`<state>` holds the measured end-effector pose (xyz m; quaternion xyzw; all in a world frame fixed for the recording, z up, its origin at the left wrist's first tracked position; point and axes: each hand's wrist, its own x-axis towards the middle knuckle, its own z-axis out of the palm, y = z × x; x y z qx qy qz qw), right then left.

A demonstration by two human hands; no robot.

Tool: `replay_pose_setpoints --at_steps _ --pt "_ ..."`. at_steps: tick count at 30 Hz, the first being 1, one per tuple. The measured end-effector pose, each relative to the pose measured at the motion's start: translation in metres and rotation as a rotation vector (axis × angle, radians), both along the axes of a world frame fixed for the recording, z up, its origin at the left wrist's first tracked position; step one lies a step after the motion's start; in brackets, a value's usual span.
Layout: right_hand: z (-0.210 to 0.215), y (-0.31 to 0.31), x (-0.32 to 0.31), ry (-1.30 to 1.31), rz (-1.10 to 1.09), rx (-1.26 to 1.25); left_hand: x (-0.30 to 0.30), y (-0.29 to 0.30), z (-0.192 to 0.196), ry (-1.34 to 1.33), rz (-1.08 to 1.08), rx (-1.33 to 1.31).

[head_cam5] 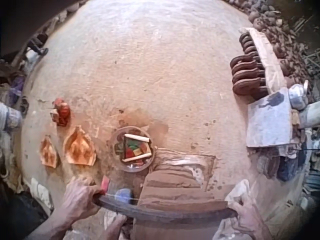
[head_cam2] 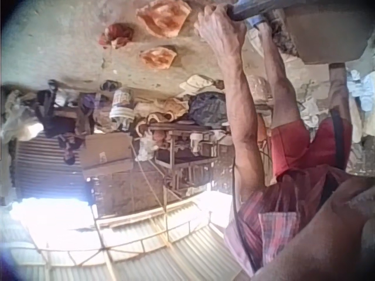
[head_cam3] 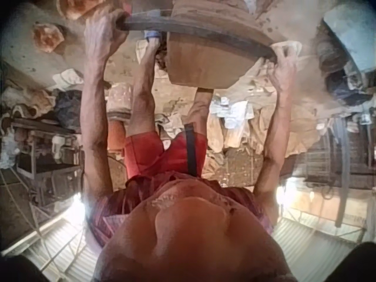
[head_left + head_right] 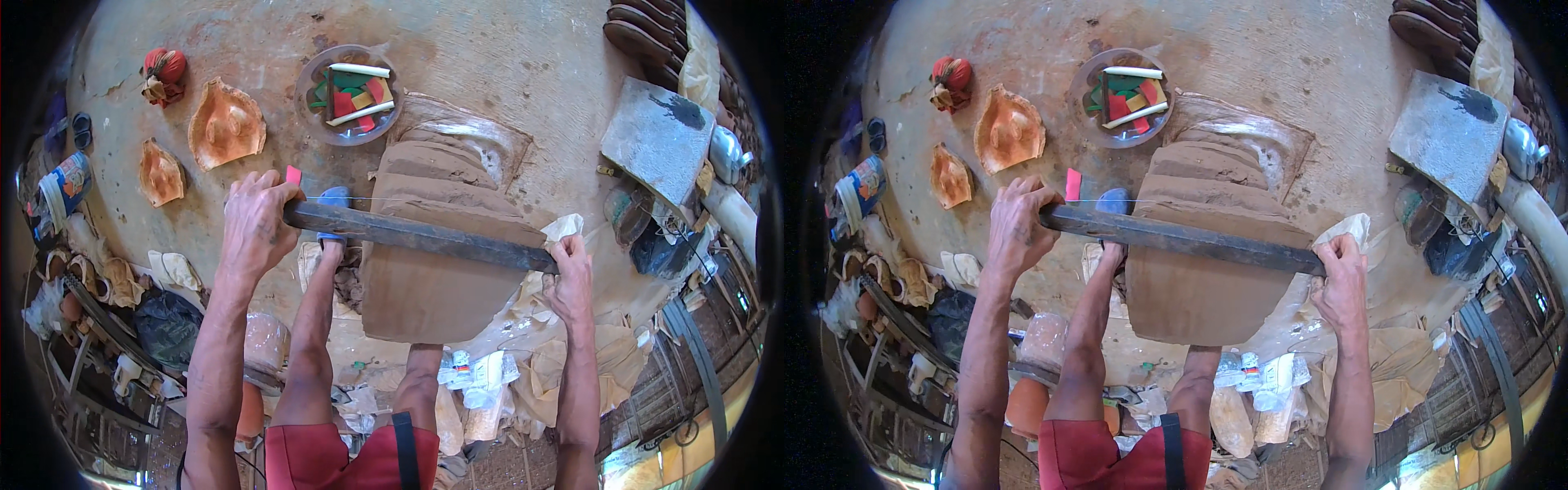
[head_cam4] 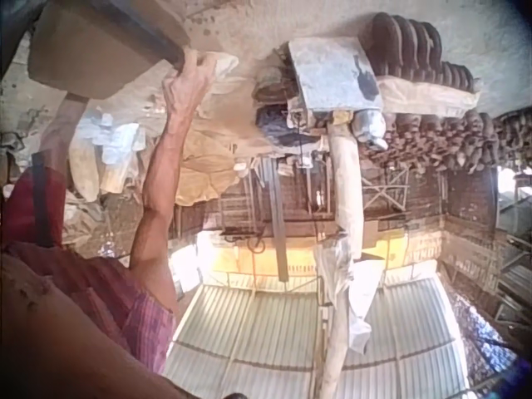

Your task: The person separates two parts of a mold to reveal a clay object, sets the object aside, and then prepares a slab of clay by scraping and cutting it with a tool.

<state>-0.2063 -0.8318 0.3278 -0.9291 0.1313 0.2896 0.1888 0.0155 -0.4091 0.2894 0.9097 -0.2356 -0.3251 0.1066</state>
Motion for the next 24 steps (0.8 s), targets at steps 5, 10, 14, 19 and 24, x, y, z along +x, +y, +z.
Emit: replay_pose_setpoints --at_steps 5,10,14,19,24 --pt "-0.004 -0.005 0.004 -0.019 0.006 0.009 -0.015 0.007 -0.001 0.008 0.033 0.01" --pt "-0.006 -0.008 0.005 0.015 0.084 -0.025 -0.023 0.009 -0.003 0.055 0.057 0.031" --pt "-0.006 -0.005 -0.006 0.061 0.11 -0.021 -0.034 0.014 0.002 0.081 0.079 0.042" --pt "-0.005 0.002 -0.033 0.092 0.104 -0.028 -0.059 0.015 0.007 0.088 0.085 0.085" --pt "-0.003 0.009 -0.06 0.09 0.109 -0.021 -0.084 0.022 0.007 0.071 0.068 0.075"
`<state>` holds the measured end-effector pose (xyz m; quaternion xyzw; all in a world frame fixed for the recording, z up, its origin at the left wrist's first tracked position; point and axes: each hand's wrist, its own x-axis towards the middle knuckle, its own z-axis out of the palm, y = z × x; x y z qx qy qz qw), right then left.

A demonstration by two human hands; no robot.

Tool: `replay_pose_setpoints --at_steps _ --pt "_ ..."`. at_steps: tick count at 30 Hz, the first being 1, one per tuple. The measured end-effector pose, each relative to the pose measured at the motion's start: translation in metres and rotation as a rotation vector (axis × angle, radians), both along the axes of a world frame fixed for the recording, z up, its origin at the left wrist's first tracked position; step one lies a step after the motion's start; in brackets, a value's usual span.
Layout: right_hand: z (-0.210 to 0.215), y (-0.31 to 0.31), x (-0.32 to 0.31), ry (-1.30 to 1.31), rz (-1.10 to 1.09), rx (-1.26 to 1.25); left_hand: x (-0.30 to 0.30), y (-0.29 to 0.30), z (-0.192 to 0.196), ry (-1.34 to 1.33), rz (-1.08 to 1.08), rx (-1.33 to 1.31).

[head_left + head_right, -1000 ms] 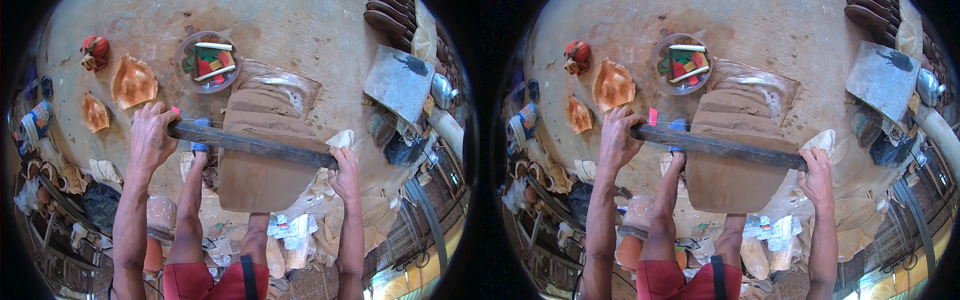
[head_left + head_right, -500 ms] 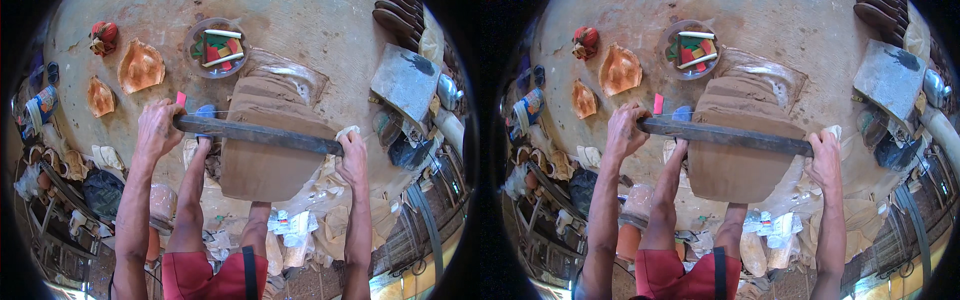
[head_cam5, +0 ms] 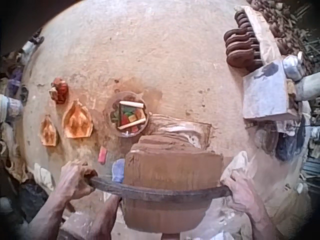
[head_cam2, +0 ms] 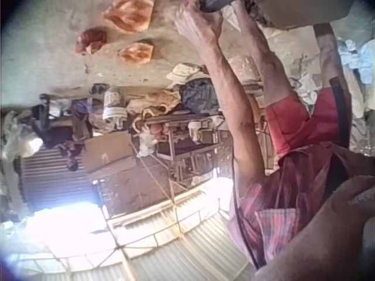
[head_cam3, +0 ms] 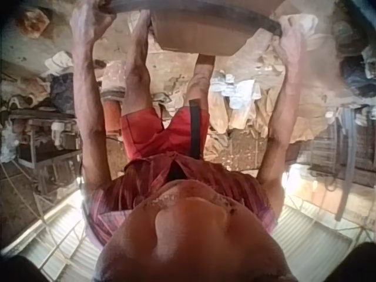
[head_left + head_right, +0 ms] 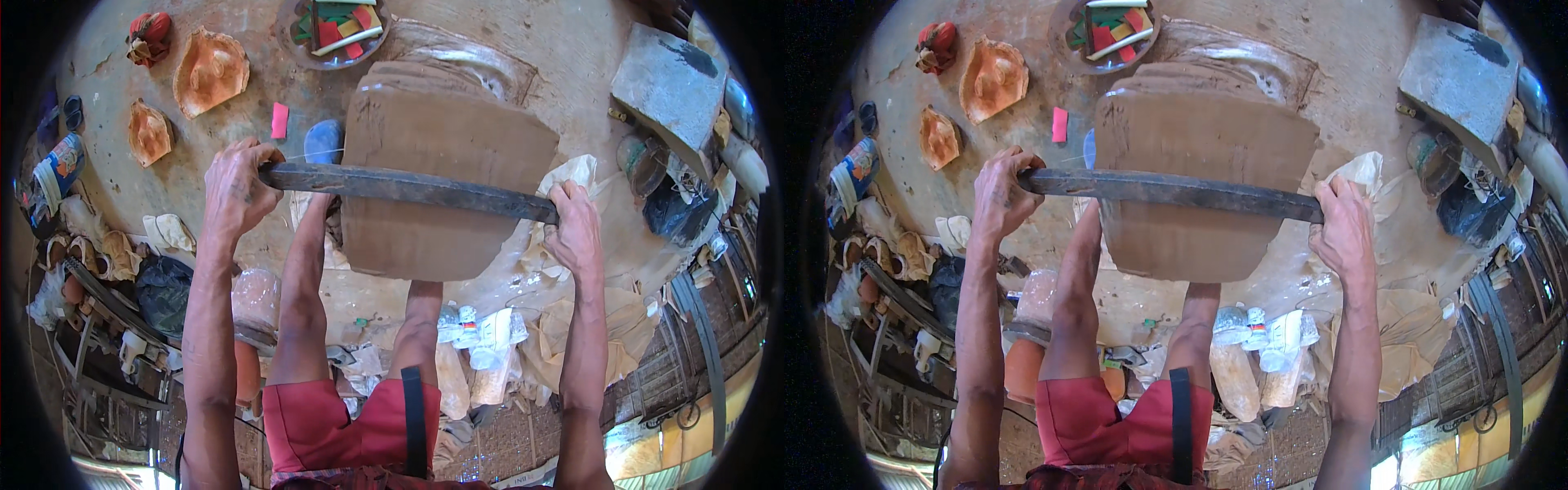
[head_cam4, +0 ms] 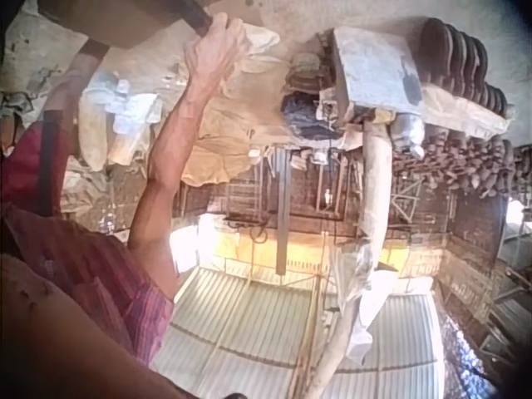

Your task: The person separates two parts of a mold to reveal a clay object, sets the object aside, and then prepares a slab of clay by scraping and cutting it with a tool.

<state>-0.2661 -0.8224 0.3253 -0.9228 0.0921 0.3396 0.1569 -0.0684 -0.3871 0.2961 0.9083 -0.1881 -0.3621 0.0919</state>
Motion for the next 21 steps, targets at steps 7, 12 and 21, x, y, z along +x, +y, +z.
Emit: replay_pose_setpoints --at_steps 7,12,21 --pt "-0.004 0.007 -0.054 -0.004 -0.04 0.006 -0.044 0.003 0.001 0.008 -0.006 -0.011" --pt "-0.002 0.019 -0.107 0.011 -0.062 0.009 -0.092 0.008 0.002 0.017 -0.028 -0.004" --pt "-0.009 0.046 -0.222 0.101 -0.207 0.101 -0.17 0.021 0.003 -0.003 -0.1 -0.05"
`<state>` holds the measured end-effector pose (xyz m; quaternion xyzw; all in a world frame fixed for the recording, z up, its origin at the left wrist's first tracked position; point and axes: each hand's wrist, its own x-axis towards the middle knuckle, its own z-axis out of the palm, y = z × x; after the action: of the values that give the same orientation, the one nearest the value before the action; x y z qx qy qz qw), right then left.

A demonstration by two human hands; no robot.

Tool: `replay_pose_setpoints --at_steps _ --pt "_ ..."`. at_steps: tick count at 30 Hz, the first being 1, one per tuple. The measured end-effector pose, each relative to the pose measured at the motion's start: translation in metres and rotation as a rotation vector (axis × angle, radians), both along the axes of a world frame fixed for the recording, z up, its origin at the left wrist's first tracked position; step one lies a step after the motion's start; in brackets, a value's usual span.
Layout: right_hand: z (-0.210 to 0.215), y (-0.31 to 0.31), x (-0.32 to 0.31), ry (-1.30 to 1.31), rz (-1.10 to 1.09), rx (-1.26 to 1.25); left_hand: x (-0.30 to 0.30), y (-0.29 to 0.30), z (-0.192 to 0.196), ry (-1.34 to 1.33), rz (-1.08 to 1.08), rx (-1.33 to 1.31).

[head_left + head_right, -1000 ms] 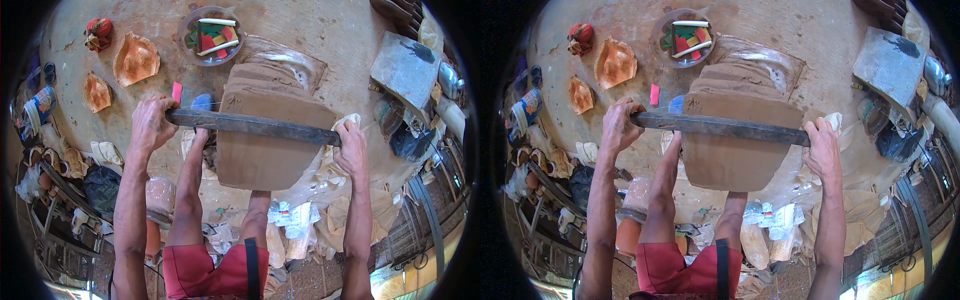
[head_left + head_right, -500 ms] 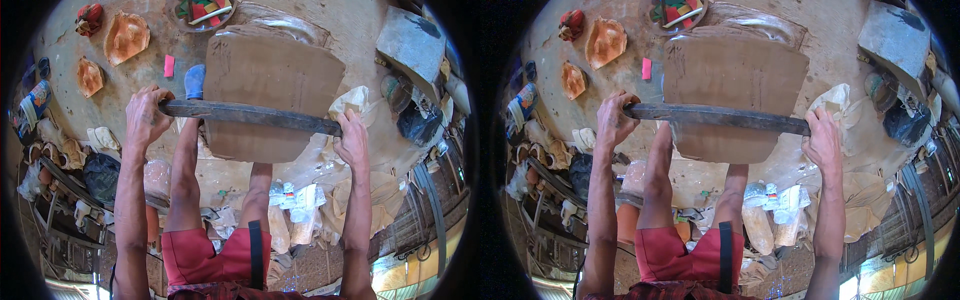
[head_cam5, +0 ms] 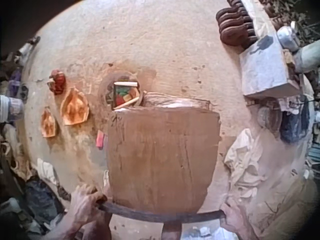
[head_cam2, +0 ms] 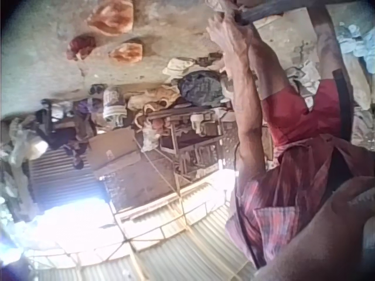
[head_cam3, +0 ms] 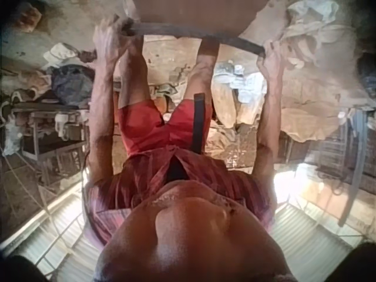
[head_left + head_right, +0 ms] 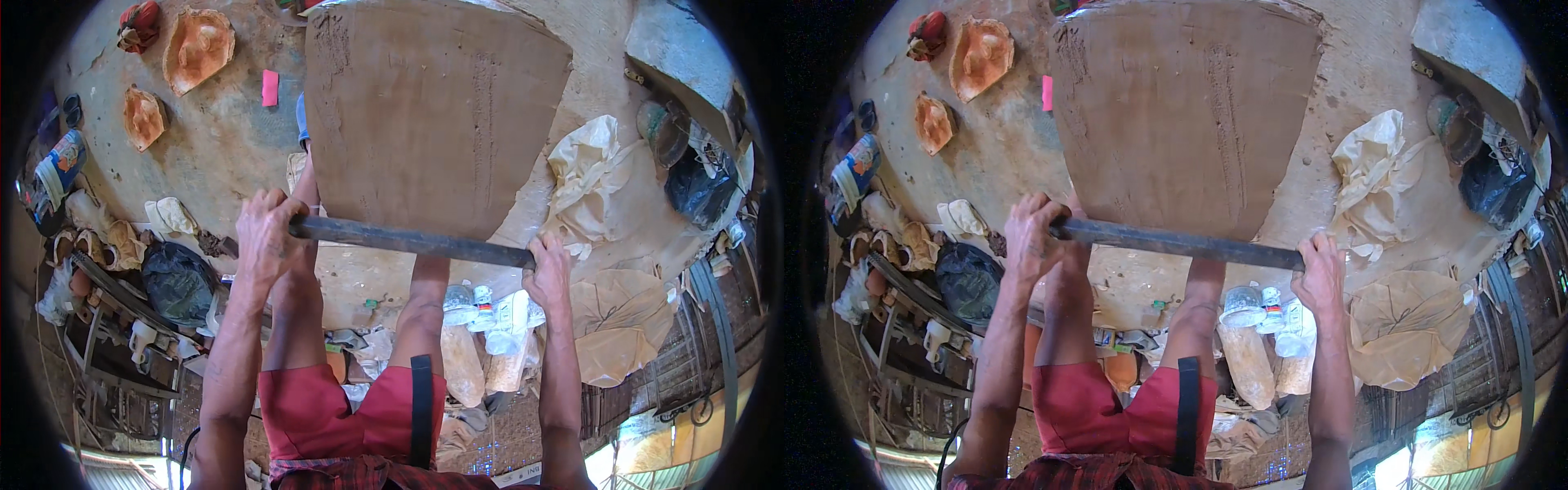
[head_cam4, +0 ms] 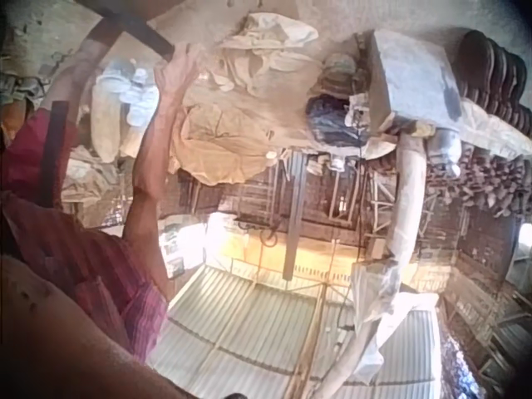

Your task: The person separates two parts of a mold to reveal a clay object, sets the object aside, and then prepares a slab of clay by scraping and cutting it with a tool.

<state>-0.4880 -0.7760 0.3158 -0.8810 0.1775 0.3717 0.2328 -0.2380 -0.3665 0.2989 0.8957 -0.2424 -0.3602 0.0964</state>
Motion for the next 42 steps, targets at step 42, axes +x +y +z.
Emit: replay_pose_setpoints --at_steps 42 --pt "0.034 0.026 -0.097 -0.144 -1.129 0.21 -0.032 -0.098 0.123 -0.328 0.39 -0.348"
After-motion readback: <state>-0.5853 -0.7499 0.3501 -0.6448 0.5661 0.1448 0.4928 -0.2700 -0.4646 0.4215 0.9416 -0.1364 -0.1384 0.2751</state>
